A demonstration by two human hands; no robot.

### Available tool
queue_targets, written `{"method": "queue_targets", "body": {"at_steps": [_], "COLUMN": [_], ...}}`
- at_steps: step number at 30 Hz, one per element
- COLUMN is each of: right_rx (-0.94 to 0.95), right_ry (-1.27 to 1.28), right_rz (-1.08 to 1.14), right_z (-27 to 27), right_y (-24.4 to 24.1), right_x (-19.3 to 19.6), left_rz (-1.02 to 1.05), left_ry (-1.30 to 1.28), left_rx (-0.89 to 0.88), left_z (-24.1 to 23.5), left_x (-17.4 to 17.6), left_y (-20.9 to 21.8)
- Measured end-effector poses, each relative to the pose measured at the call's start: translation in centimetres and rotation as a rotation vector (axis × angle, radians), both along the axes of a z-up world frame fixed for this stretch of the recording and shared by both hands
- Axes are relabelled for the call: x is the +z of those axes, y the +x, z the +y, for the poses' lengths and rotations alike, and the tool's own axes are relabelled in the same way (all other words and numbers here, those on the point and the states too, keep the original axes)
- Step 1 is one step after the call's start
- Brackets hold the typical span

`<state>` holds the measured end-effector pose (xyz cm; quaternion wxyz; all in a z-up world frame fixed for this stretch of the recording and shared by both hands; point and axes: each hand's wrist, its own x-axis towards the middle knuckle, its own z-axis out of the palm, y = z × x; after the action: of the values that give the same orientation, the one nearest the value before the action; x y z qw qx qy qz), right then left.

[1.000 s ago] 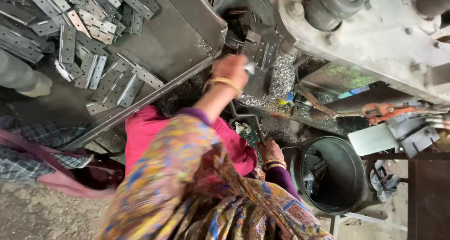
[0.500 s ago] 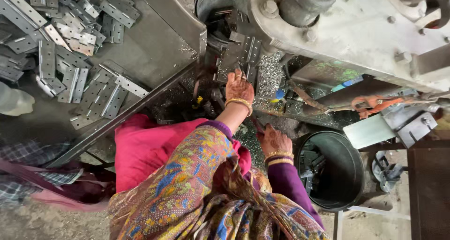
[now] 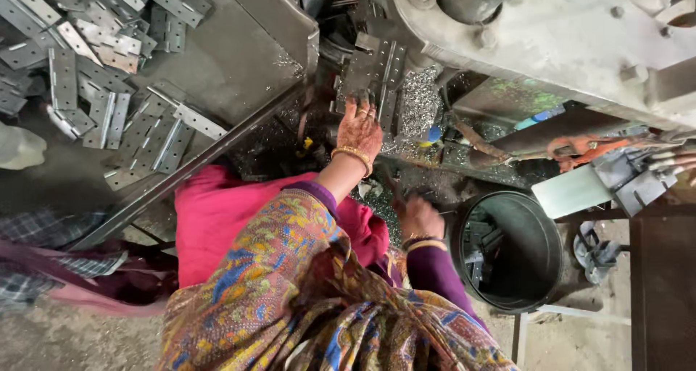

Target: The person picks up metal hinges one by one from a tray, places them into a machine die, operates the machine to punch or press them, and then places the processed hinges into a second container.

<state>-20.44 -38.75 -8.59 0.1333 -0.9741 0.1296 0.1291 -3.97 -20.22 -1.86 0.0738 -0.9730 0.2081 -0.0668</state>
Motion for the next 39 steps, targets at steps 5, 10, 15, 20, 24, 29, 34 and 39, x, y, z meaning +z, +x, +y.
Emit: {"method": "queue_targets", "body": {"at_steps": [5,10,15,20,24,29,34,39], "right_rx": [0.025,0.032,-0.003,0.008,-0.013,-0.005,-0.022,-0.079], "right_ry": [0.168,-0.041,0.108,0.095,-0.026,0.160,0.021,0.106], "right_rz": [-0.091,-0.029,-0.154,-0.040,-0.028,-0.098,-0.031,-0.156], "right_z": [0.5,-2.7,-1.7,-1.8,-1.7,0.1,-3.6,-1.9], "right_y": [-1.4,-1.0,-0.7,0.3,-0.6,0.0,0.4,-0.2], "right_x": [-4.8,-5.9,-7.1,-5.9,-5.4,-6.8,-7.2,-8.2], "left_rz": [0.052,0.119,0.131,0.249,0.186,0.188,0.191,0.273], "left_ry": [-0.147,-0.120,-0.209,-0.076,-0.094,-0.235,-0.128,-0.095], "left_rx": [0.068,0.099,0.136,0.100,0.133,0.166,0.177,0.176], "left_z": [0.4,-0.9,-1.9,-0.3,-1.0,-0.7,-1.3,-2.6], "left_x": [1.1,1.0,2.0,2.3,1.4,1.5,1.6,3.6], "left_y": [1.2,2.5,3.1,3.4,3.8,5.7,5.4,7.7]}}
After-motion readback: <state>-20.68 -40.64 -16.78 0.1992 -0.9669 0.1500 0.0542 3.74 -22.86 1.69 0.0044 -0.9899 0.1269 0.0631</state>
